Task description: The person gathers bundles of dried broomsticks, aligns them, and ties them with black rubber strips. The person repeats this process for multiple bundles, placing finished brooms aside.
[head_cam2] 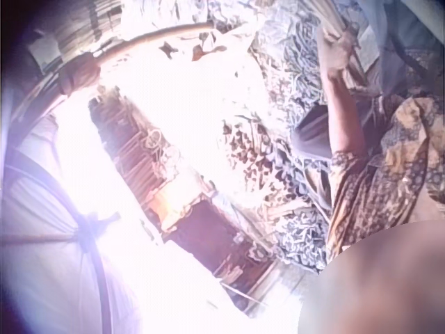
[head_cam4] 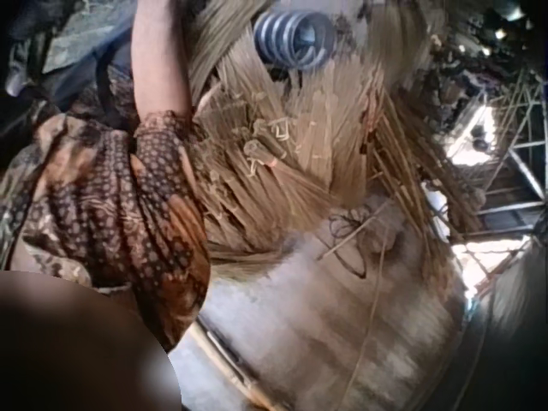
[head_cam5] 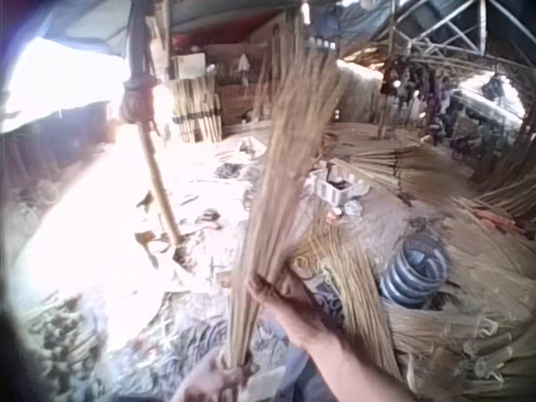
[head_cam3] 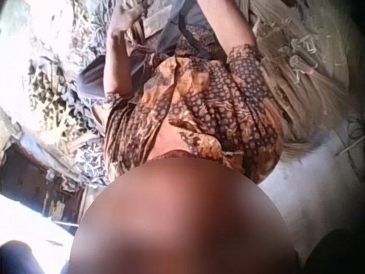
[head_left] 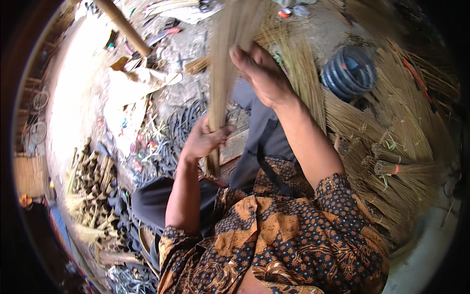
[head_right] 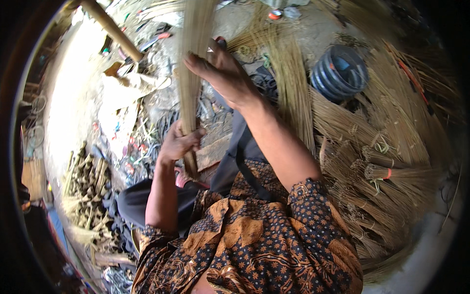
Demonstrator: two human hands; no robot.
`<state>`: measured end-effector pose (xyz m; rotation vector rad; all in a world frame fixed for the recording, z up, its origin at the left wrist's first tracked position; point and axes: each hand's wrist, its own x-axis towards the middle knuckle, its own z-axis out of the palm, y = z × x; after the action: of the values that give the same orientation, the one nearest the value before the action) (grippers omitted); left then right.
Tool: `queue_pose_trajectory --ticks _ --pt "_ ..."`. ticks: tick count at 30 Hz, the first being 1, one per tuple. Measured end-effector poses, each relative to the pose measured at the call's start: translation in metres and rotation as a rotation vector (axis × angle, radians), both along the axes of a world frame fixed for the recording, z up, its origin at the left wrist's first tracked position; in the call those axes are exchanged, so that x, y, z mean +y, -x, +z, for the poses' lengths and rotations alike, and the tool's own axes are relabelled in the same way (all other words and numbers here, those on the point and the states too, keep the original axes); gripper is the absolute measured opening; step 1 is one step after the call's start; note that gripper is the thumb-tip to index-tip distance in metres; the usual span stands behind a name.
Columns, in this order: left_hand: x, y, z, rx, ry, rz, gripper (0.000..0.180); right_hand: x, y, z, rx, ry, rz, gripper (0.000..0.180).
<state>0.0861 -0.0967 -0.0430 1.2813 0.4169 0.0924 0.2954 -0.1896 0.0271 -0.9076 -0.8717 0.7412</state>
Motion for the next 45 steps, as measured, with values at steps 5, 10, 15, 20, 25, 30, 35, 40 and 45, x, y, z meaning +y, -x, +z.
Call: queue_pose_trajectory --ticks 5,10,15,20,25,30,35,40,45 --pt "-0.014 -0.015 0.006 -0.174 -0.306 0.138 0.023 0.038 0.053 0.027 -0.130 0.101 -0.213 0.033" --pt "-0.020 -0.015 -0.029 -0.131 -0.660 0.344 0.022 0.026 0.092 -0.011 -0.283 0.142 -0.123 0.026" --pt "-0.036 -0.010 -0.099 -0.226 -0.544 0.420 0.041 0.018 0.103 -0.074 -0.355 0.228 -0.144 0.019" --pt "-0.041 -0.012 -0.124 -0.202 -0.533 0.473 0.049 0.021 0.108 -0.097 -0.419 0.455 -0.103 0.017" --pt "-0.034 -0.013 -0.119 -0.205 -0.580 0.454 0.052 0.023 0.101 -0.074 -0.430 0.251 -0.054 0.027" --pt "-0.035 -0.014 -0.145 -0.093 -0.585 0.303 0.048 0.016 0.100 -0.089 -0.476 0.374 -0.028 0.028" --pt "-0.043 -0.019 -0.173 -0.078 -0.524 0.311 0.043 0.015 0.095 -0.117 -0.502 0.506 0.031 0.025" --pt "-0.047 -0.019 -0.187 -0.143 -0.478 0.328 0.046 0.010 0.093 -0.112 -0.530 0.425 -0.042 0.027" --pt "-0.046 -0.029 -0.214 -0.181 -0.483 0.403 0.049 0.012 0.101 -0.123 -0.593 0.505 -0.124 0.025"
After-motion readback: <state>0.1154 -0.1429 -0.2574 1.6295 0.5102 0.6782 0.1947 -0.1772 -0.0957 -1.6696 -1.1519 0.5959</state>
